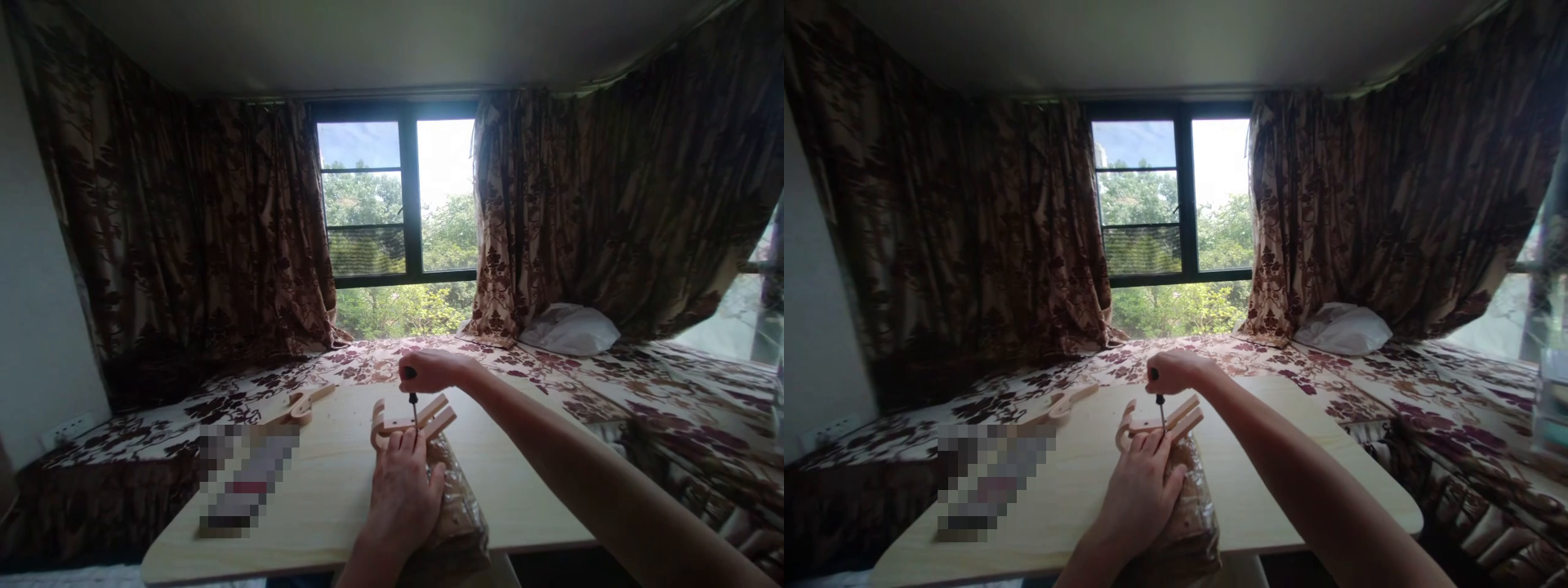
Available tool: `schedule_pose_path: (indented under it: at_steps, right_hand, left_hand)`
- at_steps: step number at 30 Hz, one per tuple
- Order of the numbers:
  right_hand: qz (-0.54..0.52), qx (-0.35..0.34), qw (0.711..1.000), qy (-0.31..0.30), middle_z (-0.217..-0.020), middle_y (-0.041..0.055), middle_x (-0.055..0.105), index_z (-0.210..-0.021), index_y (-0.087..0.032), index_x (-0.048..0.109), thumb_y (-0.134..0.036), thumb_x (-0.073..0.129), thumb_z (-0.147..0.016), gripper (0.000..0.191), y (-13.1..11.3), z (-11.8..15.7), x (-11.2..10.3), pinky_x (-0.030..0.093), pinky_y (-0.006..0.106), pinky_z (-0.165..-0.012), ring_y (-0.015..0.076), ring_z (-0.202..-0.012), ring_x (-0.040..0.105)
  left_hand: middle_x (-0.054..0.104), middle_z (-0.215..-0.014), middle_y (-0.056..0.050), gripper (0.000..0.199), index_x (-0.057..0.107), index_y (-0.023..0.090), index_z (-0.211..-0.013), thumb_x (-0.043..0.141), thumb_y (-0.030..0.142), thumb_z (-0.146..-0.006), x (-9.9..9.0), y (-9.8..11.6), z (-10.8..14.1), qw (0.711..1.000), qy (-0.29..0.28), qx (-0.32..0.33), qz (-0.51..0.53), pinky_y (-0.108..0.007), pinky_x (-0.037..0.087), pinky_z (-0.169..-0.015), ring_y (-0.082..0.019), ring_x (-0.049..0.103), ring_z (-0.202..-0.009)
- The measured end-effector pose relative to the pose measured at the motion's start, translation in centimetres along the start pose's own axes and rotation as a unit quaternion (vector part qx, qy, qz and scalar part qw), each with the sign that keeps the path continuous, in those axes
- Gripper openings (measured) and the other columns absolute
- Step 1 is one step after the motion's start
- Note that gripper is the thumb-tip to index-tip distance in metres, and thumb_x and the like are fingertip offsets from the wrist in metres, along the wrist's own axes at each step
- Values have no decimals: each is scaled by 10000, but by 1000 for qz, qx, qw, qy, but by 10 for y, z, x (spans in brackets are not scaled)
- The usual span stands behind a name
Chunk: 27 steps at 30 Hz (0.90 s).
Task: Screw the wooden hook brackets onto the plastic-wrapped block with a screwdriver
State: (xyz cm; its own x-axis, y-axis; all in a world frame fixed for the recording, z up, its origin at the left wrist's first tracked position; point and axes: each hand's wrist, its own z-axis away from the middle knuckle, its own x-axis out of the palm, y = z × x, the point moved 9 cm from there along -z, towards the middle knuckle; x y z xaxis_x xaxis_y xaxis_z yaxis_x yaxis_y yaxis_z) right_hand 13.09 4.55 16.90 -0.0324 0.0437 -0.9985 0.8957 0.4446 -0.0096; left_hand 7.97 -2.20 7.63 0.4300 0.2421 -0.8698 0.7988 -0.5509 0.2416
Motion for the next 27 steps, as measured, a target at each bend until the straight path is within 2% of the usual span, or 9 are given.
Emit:
schedule_pose_path:
  at_steps: [3,10,19,27]
  right_hand:
    - [-3,-12,1000,-2,-1116,71,605,-1120,-165,586,-316,553,-912,259,-3,2,-1,517,393,-769,197,-915,612]
    - [7,31,999,30,-1128,77,597,-1146,-170,571,-320,543,-919,274,2,-3,7,519,393,-766,196,-915,611]
    - [-11,1,1000,6,-1104,67,610,-1108,-166,592,-321,550,-914,252,-4,1,-4,519,387,-764,195,-904,614]
    - [-20,106,989,103,-1135,79,595,-1155,-168,567,-327,543,-918,286,16,-1,7,514,406,-779,202,-929,609]
  left_hand:
    - [556,-1276,-88,474,545,136,-1255,422,358,-854,1,-1,1,1000,4,0,2,-399,255,-1084,-274,414,-1213]
    - [556,-1277,-92,476,550,127,-1251,436,357,-851,3,-3,3,1000,11,-5,15,-414,274,-1078,-280,423,-1194]
    - [564,-1256,-82,457,563,137,-1232,441,350,-847,3,-3,3,999,20,-4,28,-420,266,-1075,-273,424,-1178]
    - [559,-1267,-95,480,546,129,-1252,434,359,-846,3,-4,3,1000,11,-11,19,-423,275,-1070,-284,422,-1191]
